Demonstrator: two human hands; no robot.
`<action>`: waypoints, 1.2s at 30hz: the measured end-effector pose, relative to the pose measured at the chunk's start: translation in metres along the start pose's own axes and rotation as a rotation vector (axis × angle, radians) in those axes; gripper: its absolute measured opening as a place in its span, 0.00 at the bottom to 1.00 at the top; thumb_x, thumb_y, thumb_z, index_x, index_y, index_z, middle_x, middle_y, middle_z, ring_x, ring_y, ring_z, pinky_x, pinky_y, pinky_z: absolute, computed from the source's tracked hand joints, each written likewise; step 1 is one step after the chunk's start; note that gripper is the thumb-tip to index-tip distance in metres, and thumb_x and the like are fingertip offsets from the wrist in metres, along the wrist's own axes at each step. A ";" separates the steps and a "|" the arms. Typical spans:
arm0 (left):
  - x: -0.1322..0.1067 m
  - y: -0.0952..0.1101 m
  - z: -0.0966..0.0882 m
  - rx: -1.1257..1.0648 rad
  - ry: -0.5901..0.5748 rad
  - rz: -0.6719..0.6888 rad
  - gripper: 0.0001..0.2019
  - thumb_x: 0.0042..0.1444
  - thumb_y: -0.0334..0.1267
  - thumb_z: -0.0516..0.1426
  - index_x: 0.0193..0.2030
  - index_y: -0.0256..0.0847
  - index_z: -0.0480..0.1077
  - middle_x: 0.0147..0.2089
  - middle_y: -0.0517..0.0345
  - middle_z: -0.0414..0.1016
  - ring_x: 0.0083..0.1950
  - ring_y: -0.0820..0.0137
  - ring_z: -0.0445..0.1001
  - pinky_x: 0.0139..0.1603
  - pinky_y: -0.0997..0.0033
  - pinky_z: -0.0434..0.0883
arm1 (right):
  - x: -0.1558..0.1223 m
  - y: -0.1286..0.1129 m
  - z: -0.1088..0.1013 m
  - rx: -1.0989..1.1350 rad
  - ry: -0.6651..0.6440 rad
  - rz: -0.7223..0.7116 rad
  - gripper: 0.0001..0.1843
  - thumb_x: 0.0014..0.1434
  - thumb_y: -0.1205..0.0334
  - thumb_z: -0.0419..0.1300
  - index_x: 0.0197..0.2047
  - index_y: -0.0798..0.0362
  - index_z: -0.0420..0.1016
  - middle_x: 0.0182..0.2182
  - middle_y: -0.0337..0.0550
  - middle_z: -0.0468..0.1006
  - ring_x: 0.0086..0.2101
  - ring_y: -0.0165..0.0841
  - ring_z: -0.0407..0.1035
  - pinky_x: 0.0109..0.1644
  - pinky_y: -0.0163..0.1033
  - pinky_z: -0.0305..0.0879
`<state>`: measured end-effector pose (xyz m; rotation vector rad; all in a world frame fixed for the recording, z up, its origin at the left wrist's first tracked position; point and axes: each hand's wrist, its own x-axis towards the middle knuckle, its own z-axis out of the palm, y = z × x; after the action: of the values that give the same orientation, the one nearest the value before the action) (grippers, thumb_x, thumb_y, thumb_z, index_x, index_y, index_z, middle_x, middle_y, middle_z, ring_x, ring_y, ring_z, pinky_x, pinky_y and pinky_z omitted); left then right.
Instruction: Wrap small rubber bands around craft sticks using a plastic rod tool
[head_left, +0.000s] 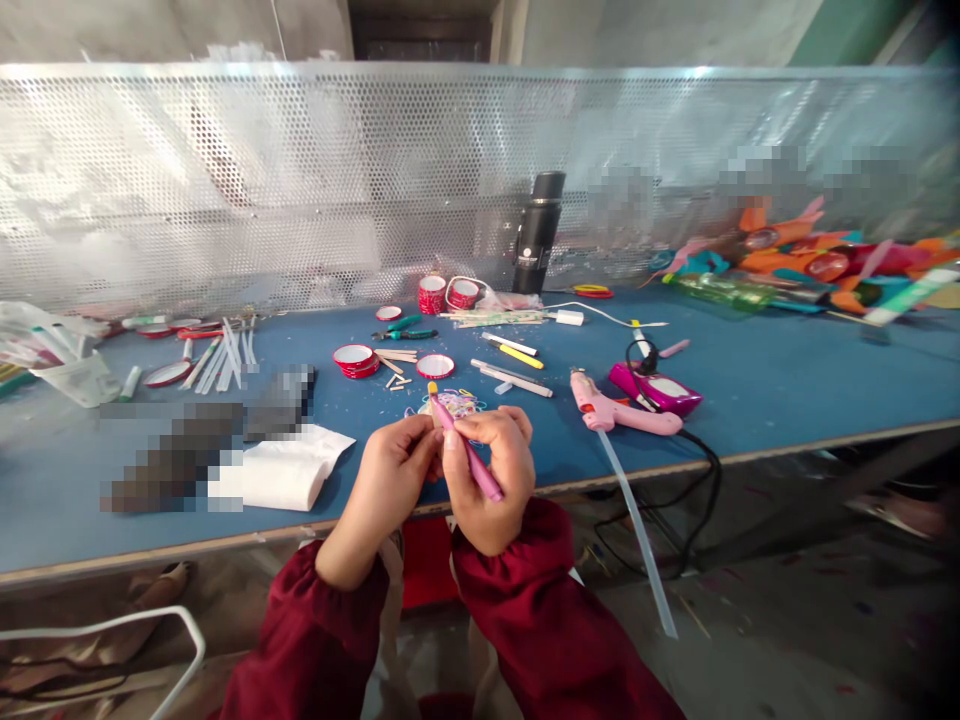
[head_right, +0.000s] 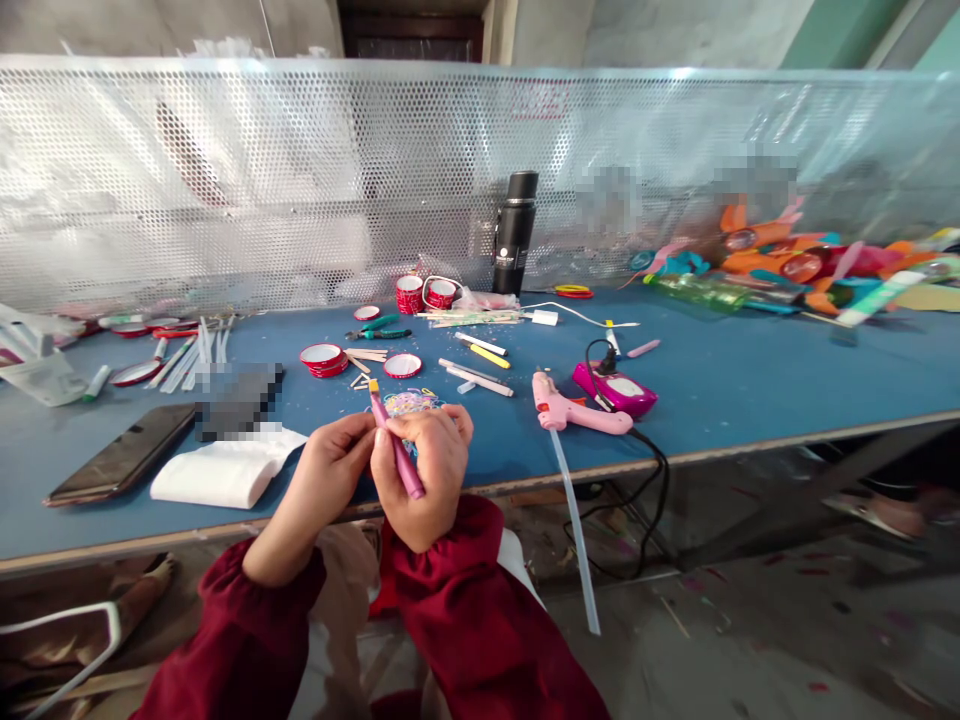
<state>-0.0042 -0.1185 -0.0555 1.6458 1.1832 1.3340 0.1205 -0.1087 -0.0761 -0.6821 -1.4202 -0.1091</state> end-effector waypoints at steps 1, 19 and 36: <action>0.000 0.000 0.000 -0.007 0.000 -0.004 0.15 0.64 0.46 0.59 0.30 0.39 0.74 0.24 0.61 0.72 0.27 0.72 0.67 0.30 0.75 0.66 | 0.000 0.000 0.000 -0.006 -0.001 0.007 0.05 0.65 0.68 0.63 0.41 0.48 0.72 0.34 0.37 0.82 0.35 0.34 0.77 0.57 0.50 0.64; 0.001 -0.002 0.001 -0.031 -0.009 -0.011 0.14 0.64 0.44 0.59 0.30 0.39 0.72 0.23 0.62 0.71 0.25 0.73 0.67 0.28 0.76 0.64 | -0.002 0.002 0.001 -0.001 0.043 0.016 0.05 0.65 0.69 0.63 0.42 0.49 0.72 0.34 0.37 0.81 0.36 0.34 0.78 0.58 0.51 0.64; 0.001 -0.001 0.001 0.008 0.004 -0.010 0.16 0.65 0.45 0.58 0.28 0.39 0.69 0.23 0.62 0.70 0.25 0.73 0.67 0.28 0.76 0.64 | -0.003 0.003 0.001 -0.030 0.063 0.030 0.06 0.65 0.69 0.63 0.41 0.48 0.72 0.34 0.38 0.82 0.36 0.35 0.77 0.56 0.51 0.65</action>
<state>-0.0038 -0.1172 -0.0562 1.6418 1.1991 1.3280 0.1203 -0.1064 -0.0798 -0.7180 -1.3494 -0.1278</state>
